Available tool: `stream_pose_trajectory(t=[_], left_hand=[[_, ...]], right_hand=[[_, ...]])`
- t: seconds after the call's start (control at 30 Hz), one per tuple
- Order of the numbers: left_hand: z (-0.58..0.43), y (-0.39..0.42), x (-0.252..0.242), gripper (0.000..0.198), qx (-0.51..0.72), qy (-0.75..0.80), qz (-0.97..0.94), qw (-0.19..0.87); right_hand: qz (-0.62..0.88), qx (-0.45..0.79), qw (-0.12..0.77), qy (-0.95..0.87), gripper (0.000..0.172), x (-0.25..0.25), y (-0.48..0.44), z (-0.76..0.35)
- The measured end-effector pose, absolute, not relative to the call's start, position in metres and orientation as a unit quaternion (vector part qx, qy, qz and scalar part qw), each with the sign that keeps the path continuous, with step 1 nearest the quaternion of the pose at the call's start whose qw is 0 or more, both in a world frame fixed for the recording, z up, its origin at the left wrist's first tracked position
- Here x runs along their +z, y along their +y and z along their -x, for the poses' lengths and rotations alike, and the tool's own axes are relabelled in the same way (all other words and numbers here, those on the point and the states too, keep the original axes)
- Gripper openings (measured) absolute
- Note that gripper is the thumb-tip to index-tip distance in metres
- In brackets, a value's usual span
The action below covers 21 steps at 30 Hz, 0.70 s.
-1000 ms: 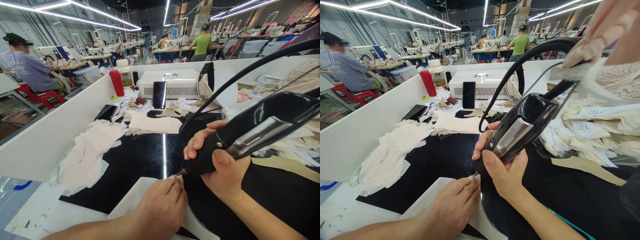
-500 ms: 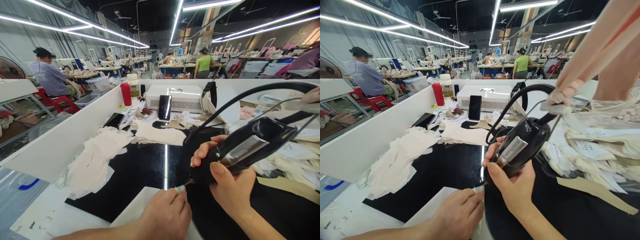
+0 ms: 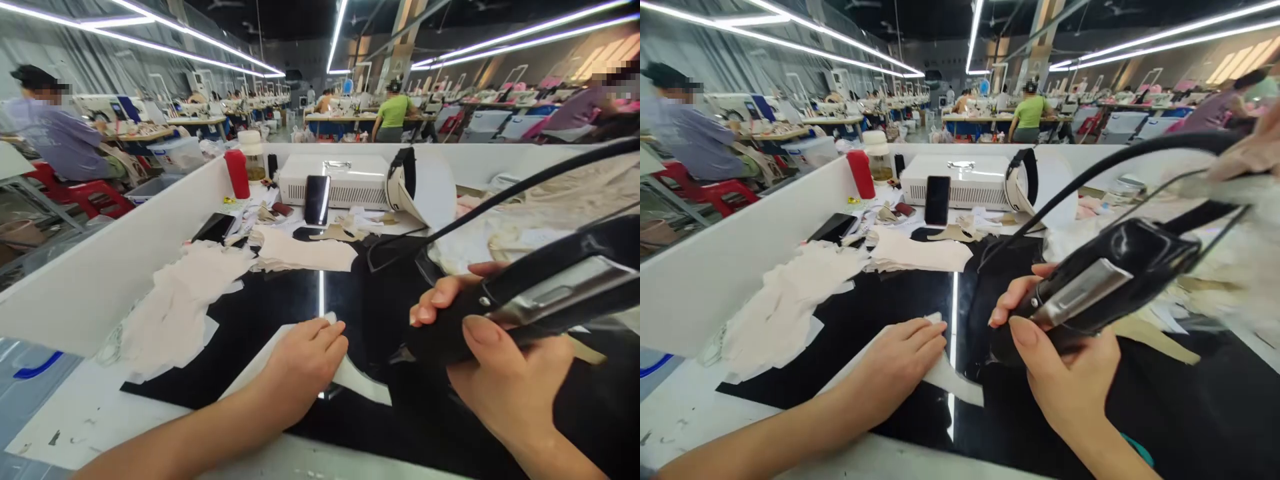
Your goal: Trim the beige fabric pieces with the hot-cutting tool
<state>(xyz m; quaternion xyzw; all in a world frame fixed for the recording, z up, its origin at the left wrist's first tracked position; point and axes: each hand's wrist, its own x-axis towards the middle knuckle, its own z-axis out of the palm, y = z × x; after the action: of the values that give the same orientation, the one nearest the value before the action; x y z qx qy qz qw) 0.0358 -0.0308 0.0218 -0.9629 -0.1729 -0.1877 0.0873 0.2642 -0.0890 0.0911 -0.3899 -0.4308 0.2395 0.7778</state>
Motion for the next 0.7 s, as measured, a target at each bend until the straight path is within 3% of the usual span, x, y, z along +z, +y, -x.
stream_pose_trajectory(t=[0.2,0.7], left_hand=[[-0.040,-0.047,0.029,0.024,-0.237,-0.082,0.968,-0.019],[-0.053,-0.052,0.017,0.017,-0.183,-0.098,0.975,-0.081]], right_hand=[[0.379,0.261,0.781,-0.421,0.047,0.096,-0.110,-0.263],[0.342,0.299,0.776,-0.437,0.044,0.088,-0.126,-0.247]])
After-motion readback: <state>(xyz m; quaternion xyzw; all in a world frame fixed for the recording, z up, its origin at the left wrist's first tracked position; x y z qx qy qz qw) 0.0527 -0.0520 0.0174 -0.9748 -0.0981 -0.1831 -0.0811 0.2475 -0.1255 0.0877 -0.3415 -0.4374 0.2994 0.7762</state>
